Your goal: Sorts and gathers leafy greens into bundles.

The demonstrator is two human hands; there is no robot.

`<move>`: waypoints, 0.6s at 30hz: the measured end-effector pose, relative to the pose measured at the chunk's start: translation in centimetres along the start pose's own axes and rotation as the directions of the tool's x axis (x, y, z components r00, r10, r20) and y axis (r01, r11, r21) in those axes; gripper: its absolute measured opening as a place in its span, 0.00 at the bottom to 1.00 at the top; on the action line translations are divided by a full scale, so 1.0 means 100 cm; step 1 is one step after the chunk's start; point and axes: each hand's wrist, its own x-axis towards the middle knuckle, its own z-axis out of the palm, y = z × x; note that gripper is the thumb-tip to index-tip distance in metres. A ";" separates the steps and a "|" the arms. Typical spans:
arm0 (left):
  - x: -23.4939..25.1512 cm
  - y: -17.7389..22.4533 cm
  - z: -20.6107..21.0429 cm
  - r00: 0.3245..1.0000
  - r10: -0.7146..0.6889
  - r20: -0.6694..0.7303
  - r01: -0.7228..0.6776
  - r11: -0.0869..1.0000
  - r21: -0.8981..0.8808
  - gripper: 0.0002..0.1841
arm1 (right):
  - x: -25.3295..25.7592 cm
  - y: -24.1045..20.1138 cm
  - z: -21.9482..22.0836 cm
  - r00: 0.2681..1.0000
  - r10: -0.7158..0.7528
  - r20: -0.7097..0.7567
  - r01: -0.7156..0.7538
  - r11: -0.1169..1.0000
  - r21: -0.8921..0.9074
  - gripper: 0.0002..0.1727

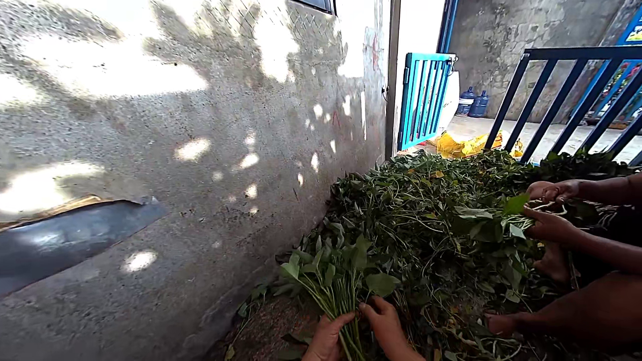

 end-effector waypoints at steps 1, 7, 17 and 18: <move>0.002 -0.003 0.000 0.999 0.007 -0.047 -0.006 1.000 0.014 0.24 | 0.000 0.006 0.003 1.000 0.012 -0.022 -0.012 1.000 0.023 0.15; 0.029 0.005 -0.021 0.963 0.004 -0.270 -0.012 1.000 -0.027 0.25 | -0.003 0.021 -0.012 0.970 0.070 0.233 0.019 0.933 -0.360 0.17; 0.022 -0.012 0.000 0.992 0.030 -0.123 -0.011 0.988 0.153 0.30 | 0.007 0.010 -0.009 0.966 0.144 0.213 -0.053 0.922 -0.384 0.20; 0.022 -0.011 -0.001 0.993 0.035 -0.115 -0.018 0.990 0.141 0.31 | 0.006 0.011 -0.006 0.971 0.125 0.202 -0.044 0.931 -0.361 0.18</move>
